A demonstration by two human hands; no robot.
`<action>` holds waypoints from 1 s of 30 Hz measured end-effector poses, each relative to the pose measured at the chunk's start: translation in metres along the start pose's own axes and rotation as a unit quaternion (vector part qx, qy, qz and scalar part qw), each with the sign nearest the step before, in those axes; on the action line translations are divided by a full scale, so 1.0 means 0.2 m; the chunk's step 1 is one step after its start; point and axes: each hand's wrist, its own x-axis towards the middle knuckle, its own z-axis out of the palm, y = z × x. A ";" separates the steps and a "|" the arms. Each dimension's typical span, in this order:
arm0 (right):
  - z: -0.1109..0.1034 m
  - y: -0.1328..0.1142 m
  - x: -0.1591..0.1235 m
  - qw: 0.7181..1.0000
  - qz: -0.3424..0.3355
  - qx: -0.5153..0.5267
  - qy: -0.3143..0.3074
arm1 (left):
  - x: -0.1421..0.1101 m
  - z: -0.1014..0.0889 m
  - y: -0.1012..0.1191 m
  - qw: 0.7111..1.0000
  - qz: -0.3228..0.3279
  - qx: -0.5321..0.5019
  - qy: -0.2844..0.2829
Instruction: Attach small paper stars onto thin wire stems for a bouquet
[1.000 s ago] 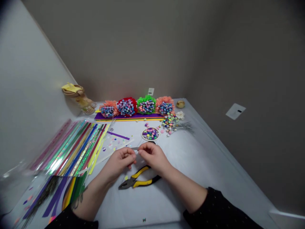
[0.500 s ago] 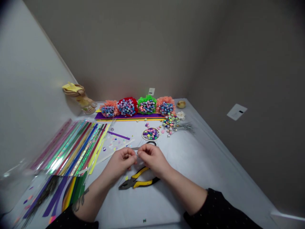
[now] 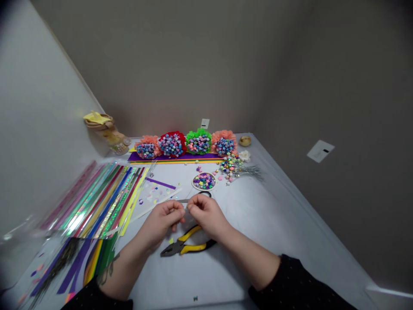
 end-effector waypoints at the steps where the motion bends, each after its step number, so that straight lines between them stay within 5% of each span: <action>1: 0.00 0.00 0.00 1.000 -0.007 -0.009 0.003 | 0.00 0.00 0.00 1.000 -0.005 -0.013 -0.004; 8: -0.01 -0.03 0.00 0.998 -0.034 -0.045 0.012 | 0.01 -0.01 -0.01 0.996 -0.035 -0.072 -0.028; 25: -0.01 -0.02 0.00 0.997 0.048 0.064 0.007 | 0.02 -0.03 -0.01 0.992 -0.044 -0.110 -0.030; 30: -0.02 0.00 0.01 0.998 0.015 0.061 0.004 | 0.02 -0.03 -0.01 0.992 -0.037 -0.114 -0.036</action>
